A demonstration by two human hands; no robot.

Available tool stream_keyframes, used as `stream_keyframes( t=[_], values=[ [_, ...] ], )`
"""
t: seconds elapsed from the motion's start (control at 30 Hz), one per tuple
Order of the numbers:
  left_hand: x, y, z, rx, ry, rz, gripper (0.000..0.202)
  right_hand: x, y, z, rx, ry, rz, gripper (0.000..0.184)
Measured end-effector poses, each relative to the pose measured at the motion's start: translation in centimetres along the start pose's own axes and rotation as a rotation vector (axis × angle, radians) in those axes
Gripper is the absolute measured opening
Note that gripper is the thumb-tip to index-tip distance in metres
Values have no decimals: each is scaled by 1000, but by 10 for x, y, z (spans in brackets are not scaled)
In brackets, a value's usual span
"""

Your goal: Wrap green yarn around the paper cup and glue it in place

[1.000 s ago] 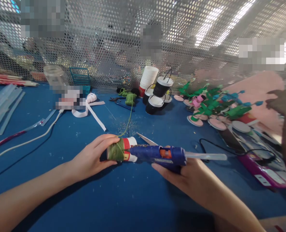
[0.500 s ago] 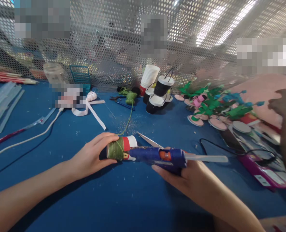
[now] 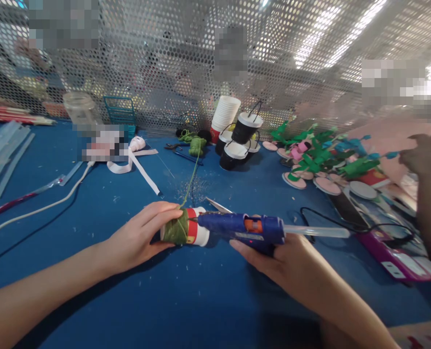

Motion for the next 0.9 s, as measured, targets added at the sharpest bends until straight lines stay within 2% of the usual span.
stream_keyframes(
  t=[0.33,0.67,0.9],
  values=[
    [4,2,-6,68,-56,35,39,-5,-2,7,-39,-50,-40,30],
    [8,5,-11,139,-97,75,42,-1,-6,1,-30,-40,-50,36],
    [4,3,-10,117,-67,50,41,-2,-2,2,-13,-14,-29,33]
  ],
)
Point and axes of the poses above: each hand's wrist, its own y-axis away from the middle knuckle, its own x-axis out of the palm, z = x × y, the point moved 9 cm from there along -y, towards the middle knuckle, and after that the axes turned 6 degrees about z, right-handed, at the moved point
